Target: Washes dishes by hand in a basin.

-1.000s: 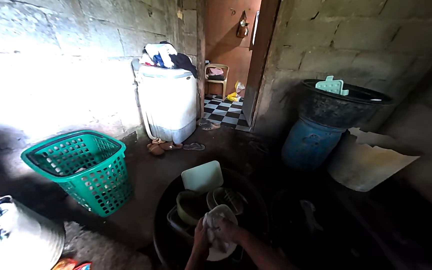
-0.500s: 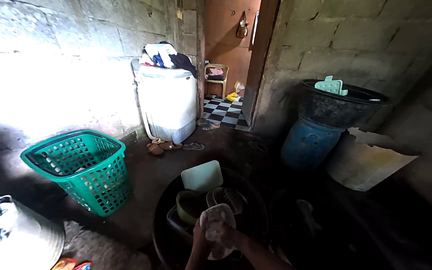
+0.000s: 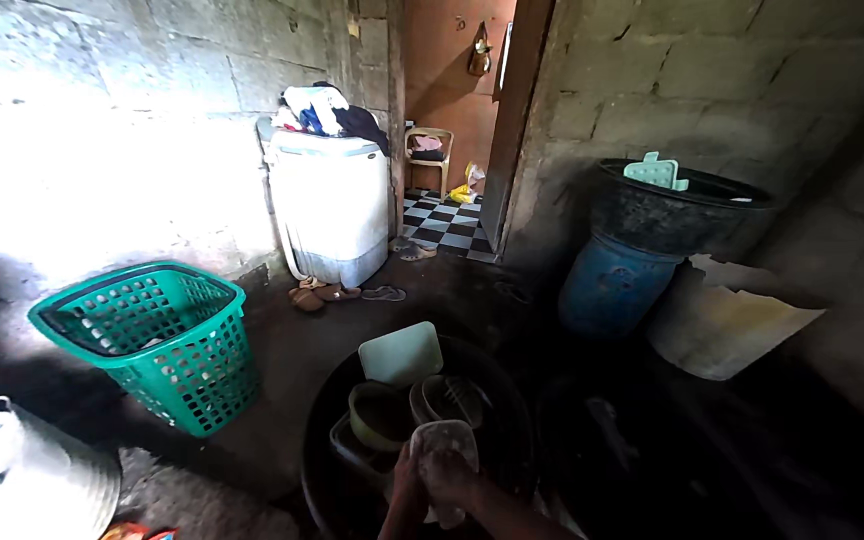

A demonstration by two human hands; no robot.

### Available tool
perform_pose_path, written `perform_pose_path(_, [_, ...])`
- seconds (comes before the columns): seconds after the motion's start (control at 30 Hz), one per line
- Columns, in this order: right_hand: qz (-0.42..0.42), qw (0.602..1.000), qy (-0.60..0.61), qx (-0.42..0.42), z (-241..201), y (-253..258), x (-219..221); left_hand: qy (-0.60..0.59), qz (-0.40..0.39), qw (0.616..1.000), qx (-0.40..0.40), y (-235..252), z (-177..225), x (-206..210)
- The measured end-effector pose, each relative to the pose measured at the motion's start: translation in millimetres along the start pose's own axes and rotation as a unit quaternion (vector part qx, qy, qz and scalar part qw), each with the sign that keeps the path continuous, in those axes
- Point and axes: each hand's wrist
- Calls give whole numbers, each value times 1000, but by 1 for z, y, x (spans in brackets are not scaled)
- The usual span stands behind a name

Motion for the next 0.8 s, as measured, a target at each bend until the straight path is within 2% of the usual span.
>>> perform_pose_path(0.1, [6,994,80,-79,18,6,10,24,-6,1000,2,10,-4,-10])
perform_pose_path(0.17, [-58,995,28,-72,22,4,5,62,-3,998,9,9,3,-13])
perform_pose_path(0.27, [-103,987,-110,-58,31,0,2,85,1,996,14,6,5,-10])
perform_pose_path(0.33, [-88,987,-127,-39,26,-8,-1,81,-2,997,16,3,1,-5])
perform_pose_path(0.43, [-49,995,-82,-13,15,-13,3,55,-10,998,13,-1,-5,0])
perform_pose_path(0.57, [26,996,56,-67,23,-1,16,28,-16,999,0,4,-5,-5])
perform_pose_path(0.6, [19,996,52,-71,25,-1,18,32,-16,999,5,5,-3,-8])
perform_pose_path(0.7, [-28,994,-78,-70,34,-2,18,51,-4,998,27,8,7,-12])
perform_pose_path(0.8, [9,987,-136,-81,34,-7,21,90,9,996,23,5,14,-8])
Point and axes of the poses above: each hand's wrist, its own y-axis towards the middle knuckle, its own x-axis out of the palm, z = x × y, and after that the axes turned 12 degrees about z, right-handed
